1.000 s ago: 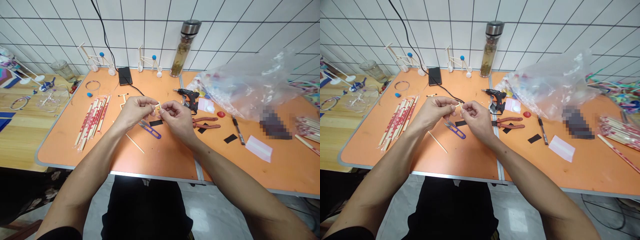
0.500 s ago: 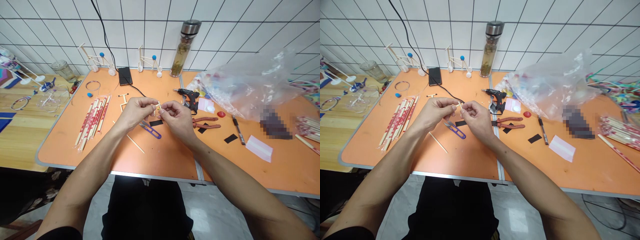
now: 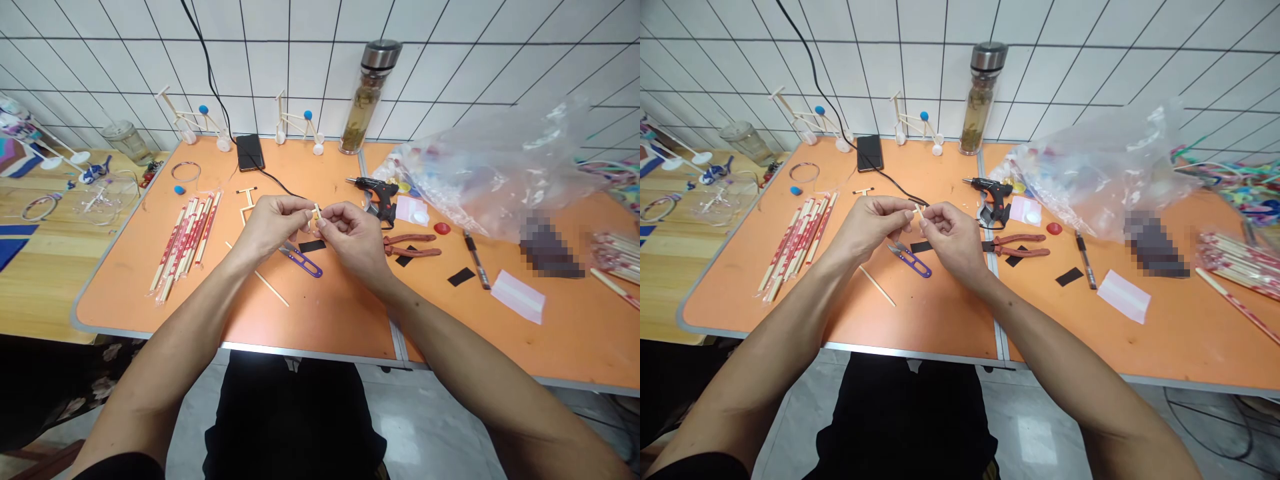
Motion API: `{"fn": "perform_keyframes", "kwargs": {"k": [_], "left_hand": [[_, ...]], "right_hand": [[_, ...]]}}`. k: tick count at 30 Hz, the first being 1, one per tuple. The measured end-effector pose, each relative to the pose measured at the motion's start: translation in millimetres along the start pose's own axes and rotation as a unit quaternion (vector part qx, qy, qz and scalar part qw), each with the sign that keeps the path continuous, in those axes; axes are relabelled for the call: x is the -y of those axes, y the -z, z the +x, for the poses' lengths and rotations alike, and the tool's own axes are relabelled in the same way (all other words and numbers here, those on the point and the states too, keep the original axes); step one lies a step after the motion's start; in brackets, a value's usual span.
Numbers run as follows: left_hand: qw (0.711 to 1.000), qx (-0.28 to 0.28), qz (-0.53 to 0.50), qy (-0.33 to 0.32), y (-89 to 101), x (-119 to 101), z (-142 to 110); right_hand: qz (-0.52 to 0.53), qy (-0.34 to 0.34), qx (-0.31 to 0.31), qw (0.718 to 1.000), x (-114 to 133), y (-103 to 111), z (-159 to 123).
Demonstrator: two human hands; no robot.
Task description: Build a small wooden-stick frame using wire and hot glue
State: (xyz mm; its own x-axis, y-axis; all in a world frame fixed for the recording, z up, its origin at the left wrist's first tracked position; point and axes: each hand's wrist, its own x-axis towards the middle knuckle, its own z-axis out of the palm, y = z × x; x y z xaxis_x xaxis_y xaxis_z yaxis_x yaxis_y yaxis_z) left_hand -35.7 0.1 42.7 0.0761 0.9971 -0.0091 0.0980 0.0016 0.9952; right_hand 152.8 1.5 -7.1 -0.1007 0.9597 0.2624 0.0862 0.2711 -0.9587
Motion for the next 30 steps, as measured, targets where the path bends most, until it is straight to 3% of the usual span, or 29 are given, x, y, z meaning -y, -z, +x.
{"fn": "perform_keyframes", "kwargs": {"k": [30], "left_hand": [[1.000, 0.000, -0.023, -0.010, -3.8, 0.0, -1.2]], "right_hand": [[-0.005, 0.005, 0.001, 1.000, 0.1, 0.8, 0.6]]}}
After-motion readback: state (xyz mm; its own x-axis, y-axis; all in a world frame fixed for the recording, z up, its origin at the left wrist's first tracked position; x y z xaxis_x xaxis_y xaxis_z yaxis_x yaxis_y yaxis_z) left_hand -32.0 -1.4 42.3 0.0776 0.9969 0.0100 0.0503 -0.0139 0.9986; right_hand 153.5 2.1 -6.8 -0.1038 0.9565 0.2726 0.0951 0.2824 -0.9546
